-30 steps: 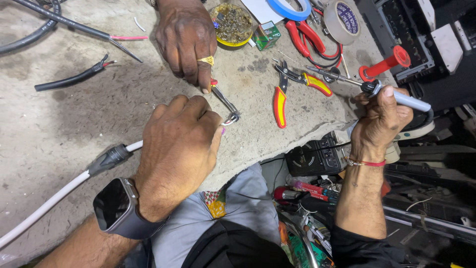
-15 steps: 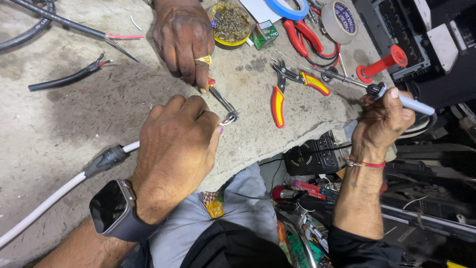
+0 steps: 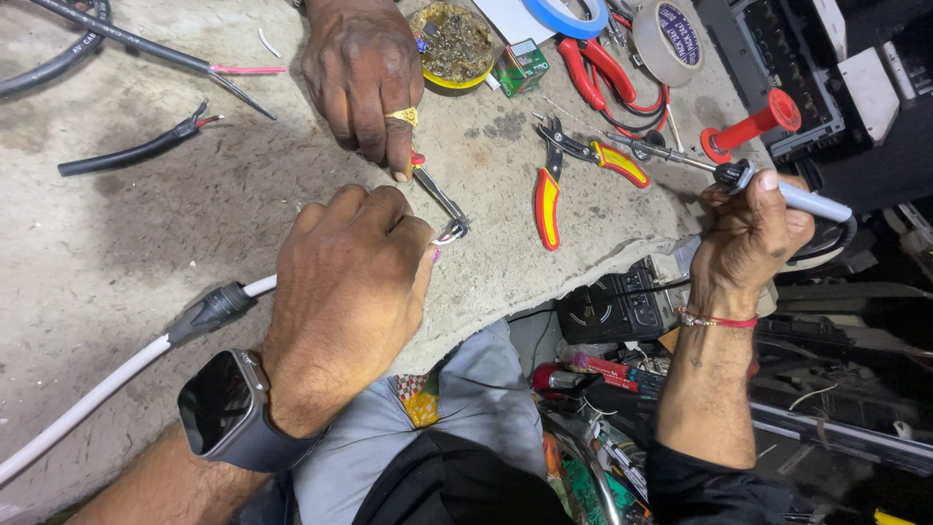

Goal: The person solders exposed wire ends using a soldering iron and solder, then slides a black heat-shrink tube over the joint and secures it with a metal crimp connector. The work is performed on a cluttered workbench with various tools visible.

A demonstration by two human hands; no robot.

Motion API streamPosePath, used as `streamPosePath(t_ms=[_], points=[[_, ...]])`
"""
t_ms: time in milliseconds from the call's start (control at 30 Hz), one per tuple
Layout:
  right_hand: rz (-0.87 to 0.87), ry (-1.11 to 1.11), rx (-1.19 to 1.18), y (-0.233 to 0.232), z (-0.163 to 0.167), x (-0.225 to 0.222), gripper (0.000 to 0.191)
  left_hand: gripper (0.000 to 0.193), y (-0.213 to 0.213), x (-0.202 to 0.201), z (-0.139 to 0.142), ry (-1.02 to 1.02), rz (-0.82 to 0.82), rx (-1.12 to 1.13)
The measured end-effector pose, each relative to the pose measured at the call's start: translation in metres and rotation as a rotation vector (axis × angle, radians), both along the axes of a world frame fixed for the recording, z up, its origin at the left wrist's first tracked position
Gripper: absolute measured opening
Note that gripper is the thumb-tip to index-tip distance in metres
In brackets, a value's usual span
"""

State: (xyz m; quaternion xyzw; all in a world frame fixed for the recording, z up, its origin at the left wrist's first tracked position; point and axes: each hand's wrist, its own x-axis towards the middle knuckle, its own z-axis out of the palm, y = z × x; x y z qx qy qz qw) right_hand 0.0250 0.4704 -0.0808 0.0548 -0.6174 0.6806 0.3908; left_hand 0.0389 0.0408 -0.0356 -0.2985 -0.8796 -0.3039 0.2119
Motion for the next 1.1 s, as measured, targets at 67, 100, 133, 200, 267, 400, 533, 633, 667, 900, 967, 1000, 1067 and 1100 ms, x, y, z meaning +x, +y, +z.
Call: streamPosePath(t_ms=[67, 100, 133, 200, 267, 400, 533, 633, 667, 900, 967, 1000, 1067, 1100], points=[[-0.007, -0.008, 0.021, -0.002, 0.001, -0.001, 0.024, 0.009, 0.000, 0.000, 0.000, 0.004, -0.003, 0.005], [-0.010, -0.012, 0.033, -0.003, 0.002, -0.001, 0.024, 0.009, -0.001, 0.000, -0.001, 0.004, -0.004, 0.006], [-0.013, -0.017, 0.044, -0.004, 0.002, -0.001, 0.024, 0.010, -0.001, 0.000, -0.001, 0.003, -0.005, 0.006], [-0.011, -0.014, 0.033, -0.005, 0.001, -0.002, 0.025, 0.010, -0.002, 0.000, -0.001, 0.001, -0.007, 0.003], [-0.012, -0.012, 0.028, -0.004, 0.000, -0.003, 0.025, 0.011, -0.002, -0.001, -0.001, -0.002, -0.010, -0.005], [-0.018, -0.007, 0.043, 0.004, -0.005, -0.005, 0.025, 0.011, -0.002, -0.001, -0.001, 0.003, -0.008, -0.015], [0.048, 0.043, 0.004, 0.017, -0.006, 0.009, 0.029, 0.013, -0.002, -0.001, -0.004, 0.021, 0.003, -0.004], [0.106, 0.063, -0.076, 0.017, -0.005, 0.034, 0.026, 0.012, -0.003, -0.001, -0.008, -0.014, 0.018, 0.008], [0.169, 0.055, -0.082, 0.012, -0.005, 0.044, 0.024, 0.012, -0.003, -0.001, -0.009, -0.029, 0.017, 0.012], [0.148, 0.198, 0.280, -0.058, 0.006, 0.075, 0.029, 0.012, -0.002, -0.003, -0.013, -0.049, 0.012, 0.016], [0.098, 0.252, 0.432, -0.079, 0.010, 0.080, 0.032, 0.012, -0.002, -0.003, -0.013, -0.044, 0.013, 0.012], [0.089, 0.245, 0.488, -0.086, 0.013, 0.082, 0.033, 0.012, -0.002, -0.003, -0.013, -0.036, 0.014, 0.010], [0.078, 0.210, 0.579, -0.095, 0.016, 0.086, 0.034, 0.012, -0.002, -0.003, -0.013, -0.023, 0.013, 0.006], [0.080, 0.199, 0.618, -0.097, 0.018, 0.086, 0.034, 0.012, -0.002, -0.003, -0.013, -0.019, 0.011, 0.011]])
